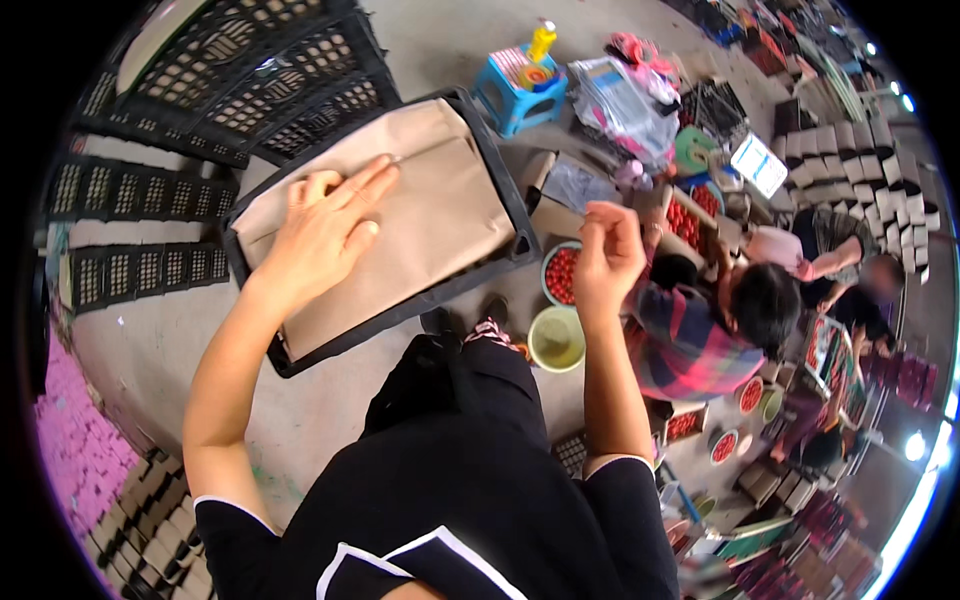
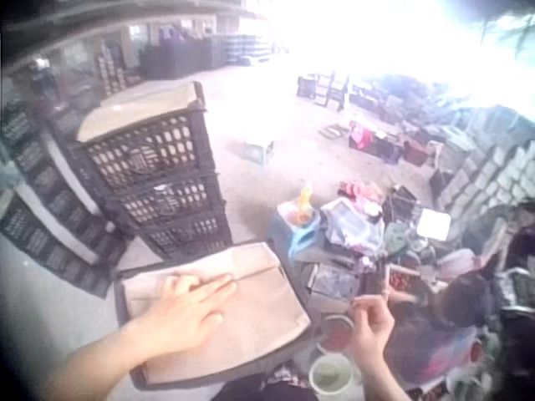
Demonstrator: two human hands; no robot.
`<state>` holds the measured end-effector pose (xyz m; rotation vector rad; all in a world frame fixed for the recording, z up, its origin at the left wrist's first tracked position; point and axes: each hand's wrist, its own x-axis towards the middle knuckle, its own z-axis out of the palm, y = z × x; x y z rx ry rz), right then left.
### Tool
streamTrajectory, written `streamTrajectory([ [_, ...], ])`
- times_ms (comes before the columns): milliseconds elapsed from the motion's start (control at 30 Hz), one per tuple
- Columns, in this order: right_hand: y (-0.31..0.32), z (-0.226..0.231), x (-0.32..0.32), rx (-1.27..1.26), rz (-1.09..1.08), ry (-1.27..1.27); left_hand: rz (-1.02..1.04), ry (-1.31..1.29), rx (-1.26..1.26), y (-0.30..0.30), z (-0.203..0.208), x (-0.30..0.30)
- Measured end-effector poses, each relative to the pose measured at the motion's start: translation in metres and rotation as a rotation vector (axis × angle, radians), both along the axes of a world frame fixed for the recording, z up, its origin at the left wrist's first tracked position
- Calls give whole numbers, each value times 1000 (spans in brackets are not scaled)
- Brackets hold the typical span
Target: The person peels labels from a sheet and sticks them onto their pants, then places a liner into a plastic crate, puts a box of cherries inside, and seals the liner with a label before moving the crate.
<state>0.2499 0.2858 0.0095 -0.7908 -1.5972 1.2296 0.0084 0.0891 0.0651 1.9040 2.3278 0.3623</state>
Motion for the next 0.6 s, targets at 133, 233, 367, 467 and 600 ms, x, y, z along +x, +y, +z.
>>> streamTrajectory([
  [133,-18,-174,70,-179,262,-739,6,57,-49,10,-4,7],
  [233,-66,-272,113,-495,347,-1017,-7,23,-140,2,-4,10],
  [367,-93,-299,115,-366,272,-1037,-6,68,-157,-9,-3,12],
  [467,-108,-293,102,-487,407,-1307,-7,92,-168,-13,-7,11],
  [600,-115,-292,94,-323,484,-1406,13,69,-175,-13,-6,9],
])
